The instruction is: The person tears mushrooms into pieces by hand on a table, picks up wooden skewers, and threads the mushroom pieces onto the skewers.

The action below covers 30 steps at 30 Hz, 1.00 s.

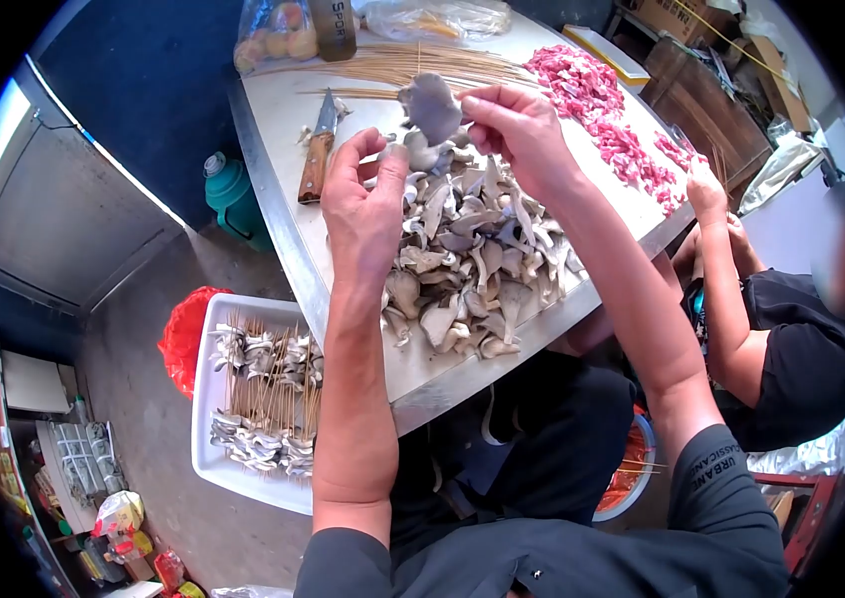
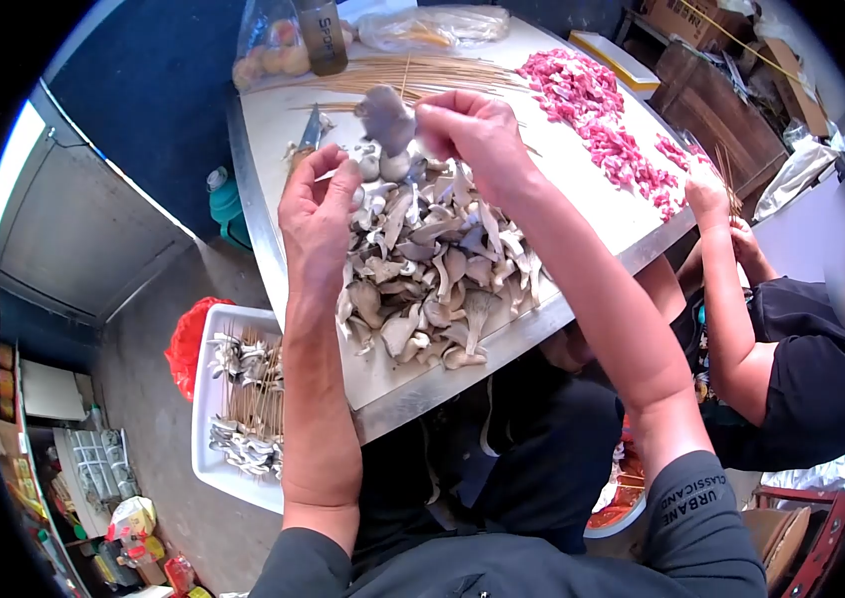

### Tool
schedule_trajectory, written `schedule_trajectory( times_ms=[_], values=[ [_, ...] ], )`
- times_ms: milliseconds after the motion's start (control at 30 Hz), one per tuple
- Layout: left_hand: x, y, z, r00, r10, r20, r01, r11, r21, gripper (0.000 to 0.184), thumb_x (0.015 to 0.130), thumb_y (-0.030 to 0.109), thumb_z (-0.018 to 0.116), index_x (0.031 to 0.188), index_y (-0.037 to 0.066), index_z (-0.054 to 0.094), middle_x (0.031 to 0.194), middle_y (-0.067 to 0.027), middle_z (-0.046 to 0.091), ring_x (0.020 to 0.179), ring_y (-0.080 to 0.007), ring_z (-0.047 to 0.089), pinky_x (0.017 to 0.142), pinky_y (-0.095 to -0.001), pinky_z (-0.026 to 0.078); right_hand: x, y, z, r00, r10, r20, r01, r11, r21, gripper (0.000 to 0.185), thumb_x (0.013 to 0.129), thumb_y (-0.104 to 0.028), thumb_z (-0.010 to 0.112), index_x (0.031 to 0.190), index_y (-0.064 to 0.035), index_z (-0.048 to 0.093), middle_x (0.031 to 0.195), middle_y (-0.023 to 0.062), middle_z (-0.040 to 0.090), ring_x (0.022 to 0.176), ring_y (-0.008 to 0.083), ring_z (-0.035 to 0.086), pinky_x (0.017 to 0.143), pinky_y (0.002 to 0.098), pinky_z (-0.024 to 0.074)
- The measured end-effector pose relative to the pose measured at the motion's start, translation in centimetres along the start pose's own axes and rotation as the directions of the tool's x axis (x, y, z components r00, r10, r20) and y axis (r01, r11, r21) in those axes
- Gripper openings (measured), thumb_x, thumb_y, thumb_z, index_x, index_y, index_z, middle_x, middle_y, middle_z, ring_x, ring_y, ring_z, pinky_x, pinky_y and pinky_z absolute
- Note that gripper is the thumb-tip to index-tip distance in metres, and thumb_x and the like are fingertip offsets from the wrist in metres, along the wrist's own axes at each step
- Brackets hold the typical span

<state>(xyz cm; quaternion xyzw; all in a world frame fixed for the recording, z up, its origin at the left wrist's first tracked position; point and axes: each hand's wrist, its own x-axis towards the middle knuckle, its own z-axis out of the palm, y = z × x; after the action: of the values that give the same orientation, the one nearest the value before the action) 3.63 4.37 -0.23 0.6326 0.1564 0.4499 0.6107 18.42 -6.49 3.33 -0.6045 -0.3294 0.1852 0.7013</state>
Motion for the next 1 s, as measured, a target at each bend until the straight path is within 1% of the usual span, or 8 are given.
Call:
schedule_trajectory(
  times_ms=[67,167,300,467,567,633,700,1000],
  values=[
    [0.1,0.1,-0.1,0.998,-0.057,-0.009,0.055,0.993,-0.104,0.027,0.091,0.019,0.067,0.108,-0.002,0.062,0.094,-0.0023,0.064,0.083,-0.008,0.057,0.068,-0.0225,0.048,-1.8,-0.3,0.8,0.994,0.042,0.097,-0.055,0.99,0.129,0.013,0.089,-0.012,0.067,0.097,-0.0018,0.068,0.075,0.0029,0.066,0.06,0.0058,0.06,0.054,0.0183,0.0481],
    [0.3,0.0,-1.0,0.957,-0.147,0.25,0.239,0.89,-0.389,0.027,0.093,0.019,0.064,0.112,0.001,0.062,0.102,-0.0058,0.066,0.089,-0.0122,0.063,0.075,-0.0258,0.053,-3.8,-0.1,2.0,0.986,0.073,0.147,-0.095,0.984,0.15,0.017,0.09,-0.012,0.066,0.102,-0.0003,0.068,0.078,0.0022,0.066,0.061,0.0054,0.06,0.053,0.0177,0.0462],
    [0.3,0.1,-1.4,0.944,-0.188,0.271,0.288,0.871,-0.398,0.026,0.092,0.017,0.066,0.111,0.001,0.062,0.098,-0.0057,0.067,0.084,-0.0122,0.064,0.073,-0.0258,0.054,-4.8,-0.1,2.1,0.993,-0.011,0.118,0.005,0.999,0.05,0.02,0.089,-0.014,0.068,0.102,0.0003,0.068,0.079,0.0012,0.066,0.062,0.0036,0.058,0.053,0.0167,0.0438],
    [0.0,0.7,-1.1,0.934,-0.141,0.328,0.222,0.949,-0.225,0.017,0.086,0.01,0.069,0.101,0.002,0.067,0.089,-0.0042,0.067,0.078,-0.011,0.063,0.071,-0.0235,0.051,-6.0,-0.4,1.6,0.994,-0.016,0.106,0.022,0.998,-0.059,0.022,0.088,-0.016,0.07,0.103,-0.0002,0.068,0.079,0.0004,0.066,0.064,0.0018,0.056,0.055,0.016,0.0433],
    [0.0,0.6,-1.1,0.922,-0.117,0.369,0.176,0.976,-0.132,0.02,0.084,0.017,0.07,0.09,-0.002,0.069,0.078,-0.0034,0.065,0.07,-0.0087,0.059,0.064,-0.0226,0.047,-6.7,0.7,1.7,0.988,-0.003,0.157,0.01,0.999,-0.047,0.023,0.087,-0.016,0.071,0.105,-0.001,0.068,0.08,-0.0002,0.066,0.064,0.0013,0.055,0.055,0.015,0.0425],
    [0.0,0.4,-1.2,0.909,-0.126,0.396,0.146,0.989,-0.021,0.019,0.087,0.019,0.069,0.091,0.0,0.07,0.081,-0.0004,0.064,0.073,-0.0065,0.056,0.066,-0.0202,0.044,-6.8,1.3,1.3,0.99,-0.004,0.138,0.014,0.997,-0.07,0.018,0.087,-0.013,0.07,0.102,-0.0015,0.068,0.074,-0.0024,0.063,0.059,0.0,0.051,0.051,0.0142,0.0392],
    [-0.4,1.1,-0.9,0.916,-0.109,0.385,0.099,0.994,0.045,0.022,0.084,0.022,0.072,0.084,0.0,0.07,0.071,0.0013,0.061,0.063,-0.005,0.053,0.054,-0.0201,0.041,-6.9,1.6,1.0,0.995,0.021,0.102,-0.02,1.0,-0.012,0.012,0.086,-0.008,0.07,0.097,-0.0022,0.068,0.071,-0.0033,0.061,0.056,0.0007,0.049,0.049,0.0136,0.0367],
    [-0.6,0.8,-0.6,0.929,-0.073,0.364,0.071,0.997,0.019,0.02,0.085,0.018,0.073,0.078,0.0,0.068,0.066,0.0019,0.059,0.058,-0.0043,0.05,0.05,-0.0205,0.04,-7.0,2.2,0.9,0.999,0.035,0.029,-0.041,0.976,0.216,0.006,0.086,-0.002,0.068,0.091,-0.0022,0.065,0.072,-0.0003,0.062,0.052,0.0027,0.049,0.045,0.0157,0.0365]
  ],
)
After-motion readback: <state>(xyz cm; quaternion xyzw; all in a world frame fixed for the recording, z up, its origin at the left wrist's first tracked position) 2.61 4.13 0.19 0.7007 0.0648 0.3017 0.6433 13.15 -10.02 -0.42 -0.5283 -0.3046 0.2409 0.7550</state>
